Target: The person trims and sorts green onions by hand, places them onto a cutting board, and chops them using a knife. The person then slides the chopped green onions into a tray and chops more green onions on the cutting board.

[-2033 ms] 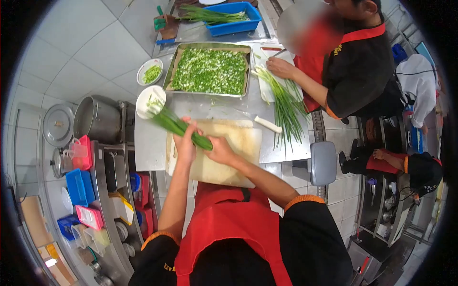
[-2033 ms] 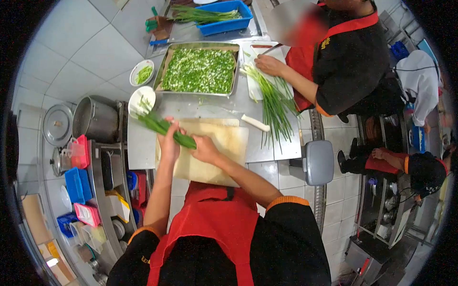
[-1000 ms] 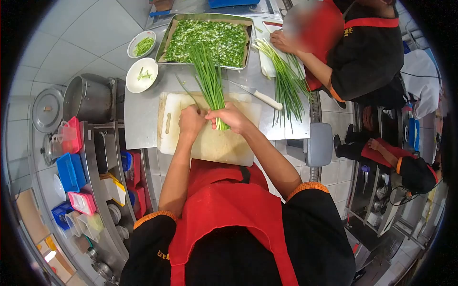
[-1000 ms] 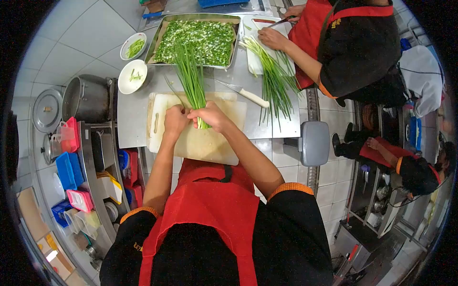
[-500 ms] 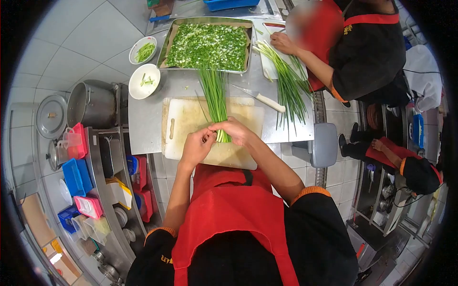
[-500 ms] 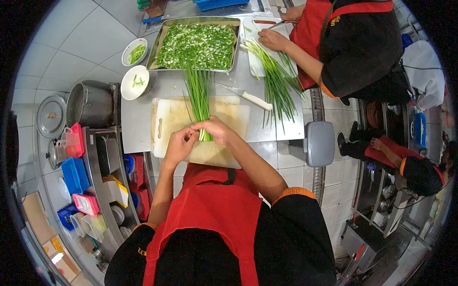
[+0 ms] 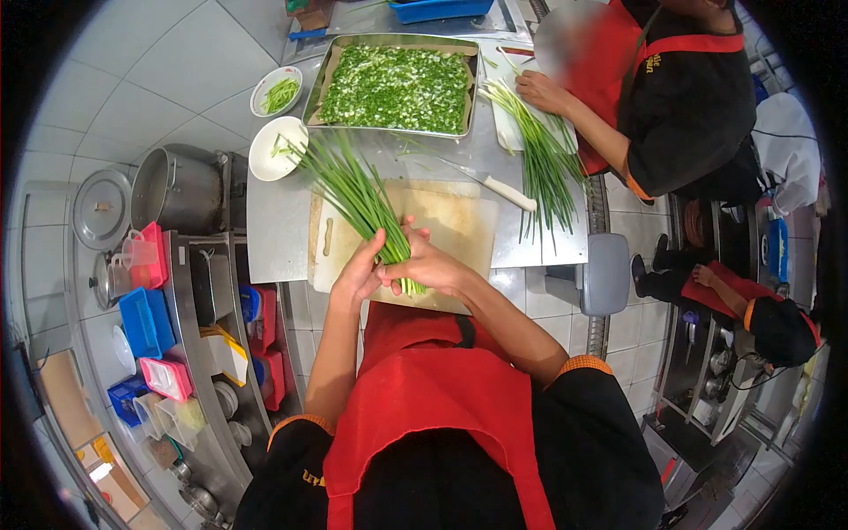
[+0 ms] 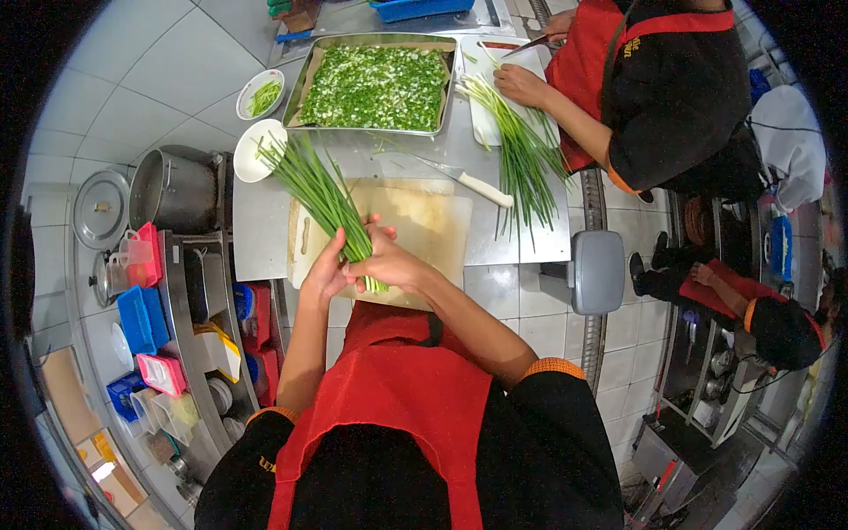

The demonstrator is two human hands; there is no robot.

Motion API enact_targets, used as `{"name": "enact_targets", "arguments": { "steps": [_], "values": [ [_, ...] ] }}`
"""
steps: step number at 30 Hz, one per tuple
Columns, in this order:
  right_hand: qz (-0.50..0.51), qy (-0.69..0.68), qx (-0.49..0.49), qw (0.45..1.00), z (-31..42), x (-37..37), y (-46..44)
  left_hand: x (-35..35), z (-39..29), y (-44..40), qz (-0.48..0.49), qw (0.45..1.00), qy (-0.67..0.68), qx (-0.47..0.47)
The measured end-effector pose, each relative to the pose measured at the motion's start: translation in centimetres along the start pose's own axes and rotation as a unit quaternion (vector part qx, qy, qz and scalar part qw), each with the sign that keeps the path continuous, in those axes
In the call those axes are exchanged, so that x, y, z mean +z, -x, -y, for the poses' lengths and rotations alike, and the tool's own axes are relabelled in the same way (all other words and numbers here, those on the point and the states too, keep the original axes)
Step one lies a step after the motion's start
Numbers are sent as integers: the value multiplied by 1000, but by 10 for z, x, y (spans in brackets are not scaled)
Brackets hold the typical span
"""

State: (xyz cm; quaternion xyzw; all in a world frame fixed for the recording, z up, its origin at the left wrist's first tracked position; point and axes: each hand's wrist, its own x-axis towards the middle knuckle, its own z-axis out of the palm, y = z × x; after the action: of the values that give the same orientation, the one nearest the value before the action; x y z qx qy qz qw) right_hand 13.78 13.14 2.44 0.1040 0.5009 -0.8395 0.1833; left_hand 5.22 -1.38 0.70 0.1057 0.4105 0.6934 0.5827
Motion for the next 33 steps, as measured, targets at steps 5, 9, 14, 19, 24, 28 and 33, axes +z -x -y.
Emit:
{"name": "enact_targets", "arguments": {
  "steps": [5, 9, 14, 19, 24, 28, 33],
  "values": [
    [-45, 119, 45, 991, 24, 12, 18, 4, 15, -12, 35, 996, 15, 86],
    [-72, 173, 22, 982, -6, 0, 15, 19, 54, -15, -23, 946, 294, 136],
    [-197, 389, -7, 900, -13, -10, 27, 8, 79, -10, -29, 916, 383, 114],
    [-214, 443, 40, 870, -12, -14, 37, 15, 65, -20, -85, 945, 273, 161],
    [-236, 522, 76, 816, -16, -5, 36, 9, 56, -31, -175, 945, 251, 120],
    [-243, 521, -8, 818, -38, -14, 20, 36, 24, -36, -255, 926, 124, 249],
    [-273, 427, -369, 779, -72, -31, -8, 64, -8, -25, -266, 895, -159, 321]
  ]
}}
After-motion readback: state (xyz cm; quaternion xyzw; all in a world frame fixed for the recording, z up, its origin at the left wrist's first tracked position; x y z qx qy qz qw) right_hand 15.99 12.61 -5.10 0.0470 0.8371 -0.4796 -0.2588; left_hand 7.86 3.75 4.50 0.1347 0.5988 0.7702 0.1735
